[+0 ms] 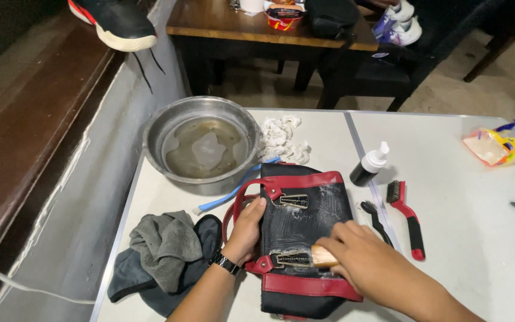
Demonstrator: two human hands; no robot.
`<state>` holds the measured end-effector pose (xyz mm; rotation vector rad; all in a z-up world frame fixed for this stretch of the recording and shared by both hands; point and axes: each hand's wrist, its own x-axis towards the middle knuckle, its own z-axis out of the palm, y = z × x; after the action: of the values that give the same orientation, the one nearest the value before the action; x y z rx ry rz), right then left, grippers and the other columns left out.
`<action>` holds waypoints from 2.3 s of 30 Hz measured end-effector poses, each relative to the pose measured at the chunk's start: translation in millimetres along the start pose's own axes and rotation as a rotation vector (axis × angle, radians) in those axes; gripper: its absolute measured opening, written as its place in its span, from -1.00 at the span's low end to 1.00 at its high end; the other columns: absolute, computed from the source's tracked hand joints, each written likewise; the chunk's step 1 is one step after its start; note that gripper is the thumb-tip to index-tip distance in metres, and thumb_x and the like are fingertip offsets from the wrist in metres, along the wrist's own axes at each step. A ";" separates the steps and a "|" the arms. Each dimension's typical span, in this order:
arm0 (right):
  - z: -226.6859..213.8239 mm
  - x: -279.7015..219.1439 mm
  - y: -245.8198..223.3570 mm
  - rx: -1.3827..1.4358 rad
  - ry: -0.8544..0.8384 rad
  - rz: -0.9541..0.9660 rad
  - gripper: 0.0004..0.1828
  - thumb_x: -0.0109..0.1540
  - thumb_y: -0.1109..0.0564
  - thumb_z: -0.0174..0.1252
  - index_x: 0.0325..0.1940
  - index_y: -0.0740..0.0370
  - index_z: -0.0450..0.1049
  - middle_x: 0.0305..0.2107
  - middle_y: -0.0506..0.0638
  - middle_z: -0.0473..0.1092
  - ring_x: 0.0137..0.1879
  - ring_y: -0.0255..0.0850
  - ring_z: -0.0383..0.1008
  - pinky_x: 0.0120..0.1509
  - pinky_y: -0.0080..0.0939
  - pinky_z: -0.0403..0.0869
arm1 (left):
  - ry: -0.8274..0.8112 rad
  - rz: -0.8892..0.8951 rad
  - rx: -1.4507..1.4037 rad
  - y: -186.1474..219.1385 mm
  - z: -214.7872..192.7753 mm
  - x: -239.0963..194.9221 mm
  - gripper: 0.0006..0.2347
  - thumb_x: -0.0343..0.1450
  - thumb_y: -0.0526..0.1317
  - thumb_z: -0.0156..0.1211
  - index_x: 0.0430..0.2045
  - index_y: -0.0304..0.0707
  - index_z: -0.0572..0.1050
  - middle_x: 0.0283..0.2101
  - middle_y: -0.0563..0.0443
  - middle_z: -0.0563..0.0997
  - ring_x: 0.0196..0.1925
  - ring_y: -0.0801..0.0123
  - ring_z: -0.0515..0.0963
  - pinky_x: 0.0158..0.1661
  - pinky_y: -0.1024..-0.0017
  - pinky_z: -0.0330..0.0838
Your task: The person scrubs a black and red handbag with a brush, wipes it with a cloth, and applies a cleaning foam to the surface. The person then scrubs the bag again with the brush.
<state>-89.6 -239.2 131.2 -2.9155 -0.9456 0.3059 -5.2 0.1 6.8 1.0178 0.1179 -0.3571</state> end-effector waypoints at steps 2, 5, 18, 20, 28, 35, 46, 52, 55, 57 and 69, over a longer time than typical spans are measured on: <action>7.9 13.8 22.4 -0.067 0.051 0.029 -0.52 0.17 0.04 0.31 0.17 -0.05 0.40 -0.16 -0.02 0.30 -0.03 0.02 0.32 0.05 0.03 0.36 | -0.004 0.012 -0.008 -0.9 -1.0 -1.2 -0.59 0.50 -0.04 -0.02 0.15 -0.29 0.49 0.10 -0.12 0.64 0.04 0.28 0.62 0.04 0.40 0.48; 12.8 27.9 42.4 -0.127 0.157 0.091 -0.52 0.20 0.02 0.26 0.20 -0.02 0.39 -0.14 -0.01 0.30 -0.03 0.04 0.32 0.07 0.08 0.37 | -0.026 0.010 -0.012 -1.4 2.3 -2.2 -0.58 0.50 -0.05 -0.02 0.18 -0.29 0.48 0.11 -0.11 0.63 0.06 0.29 0.61 0.06 0.41 0.47; 25.5 53.8 61.4 -0.204 0.413 0.199 -0.57 0.30 -0.13 0.08 0.22 -0.01 0.41 -0.15 -0.06 0.32 0.13 -0.08 0.35 0.20 -0.10 0.31 | 0.030 0.081 0.082 -0.9 6.4 -5.2 -0.65 0.56 -0.06 0.04 0.19 -0.17 0.53 -0.17 -0.05 0.54 -0.16 0.33 0.53 -0.12 0.35 0.57; 10.9 40.0 41.3 -0.120 0.273 0.175 -0.57 0.29 -0.12 0.10 0.22 -0.02 0.43 -0.17 -0.07 0.35 0.11 -0.07 0.37 0.21 -0.08 0.33 | 0.030 0.081 0.087 3.2 6.1 -5.5 -0.64 0.56 -0.06 0.04 0.20 -0.18 0.52 -0.16 -0.06 0.55 -0.16 0.33 0.53 -0.13 0.34 0.57; 12.7 36.5 37.2 -0.111 0.171 0.150 -0.54 0.23 -0.06 0.19 0.20 0.01 0.43 -0.19 -0.04 0.36 0.08 -0.03 0.38 0.21 -0.01 0.33 | 0.028 0.069 0.080 3.6 9.2 -6.5 -0.63 0.57 -0.05 0.03 0.22 -0.21 0.50 -0.16 -0.07 0.54 -0.18 0.31 0.52 -0.14 0.31 0.57; 30.4 74.1 74.3 -0.113 0.545 0.289 -0.47 0.26 -0.13 0.20 0.29 0.02 0.39 -0.15 -0.05 0.29 0.10 -0.04 0.37 0.18 -0.06 0.36 | 0.017 0.106 0.066 6.2 8.9 -9.6 -0.65 0.57 -0.08 0.03 0.20 -0.20 0.52 -0.22 -0.03 0.52 -0.22 0.35 0.50 -0.19 0.37 0.56; 3.3 29.9 43.5 0.190 0.115 0.328 -0.48 0.26 -0.15 0.14 0.33 -0.21 0.40 -0.11 -0.09 0.35 0.08 -0.14 0.40 0.20 -0.15 0.38 | -0.064 0.014 -0.013 -0.9 -0.3 -1.2 -0.63 0.52 -0.05 -0.03 0.11 -0.27 0.51 0.09 -0.10 0.64 0.04 0.30 0.61 0.05 0.43 0.47; 17.3 86.5 53.1 -0.049 0.457 0.315 -0.46 0.25 -0.14 0.20 0.30 0.00 0.41 -0.16 -0.03 0.33 0.10 -0.03 0.38 0.26 -0.05 0.37 | -0.007 0.135 0.096 13.2 12.7 -15.3 -0.68 0.57 -0.07 0.04 0.12 -0.19 0.57 -0.31 0.02 0.48 -0.27 0.38 0.48 -0.21 0.39 0.55; 5.9 110.5 43.1 0.082 0.353 0.182 -0.48 0.29 -0.18 0.15 0.28 0.00 0.41 -0.15 -0.05 0.33 0.13 -0.03 0.36 0.29 -0.05 0.35 | -0.023 0.105 0.100 12.6 10.2 -12.9 -0.68 0.58 -0.07 0.01 0.14 -0.15 0.57 -0.32 0.03 0.48 -0.29 0.40 0.49 -0.23 0.44 0.53; 0.1 123.9 38.0 0.194 0.309 0.076 -0.48 0.28 -0.12 0.19 0.28 0.07 0.42 -0.15 0.05 0.36 0.11 0.07 0.39 0.27 0.00 0.38 | -0.002 0.106 0.096 18.0 8.1 -13.4 -0.67 0.58 -0.09 0.02 0.15 -0.22 0.54 -0.34 0.00 0.48 -0.32 0.36 0.52 -0.26 0.42 0.56; -11.9 107.5 33.5 -0.009 0.309 0.152 -0.45 0.26 -0.10 0.19 0.27 0.17 0.41 -0.17 0.05 0.36 0.05 0.06 0.39 0.17 -0.01 0.39 | 0.009 0.091 0.110 14.1 10.4 -11.8 -0.66 0.58 -0.08 0.01 0.20 -0.17 0.53 -0.24 0.01 0.51 -0.24 0.39 0.47 -0.17 0.41 0.53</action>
<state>17.2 -203.3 120.6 -2.9279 -0.6837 -0.1405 -12.1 0.7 26.8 1.1292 0.0601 -0.2784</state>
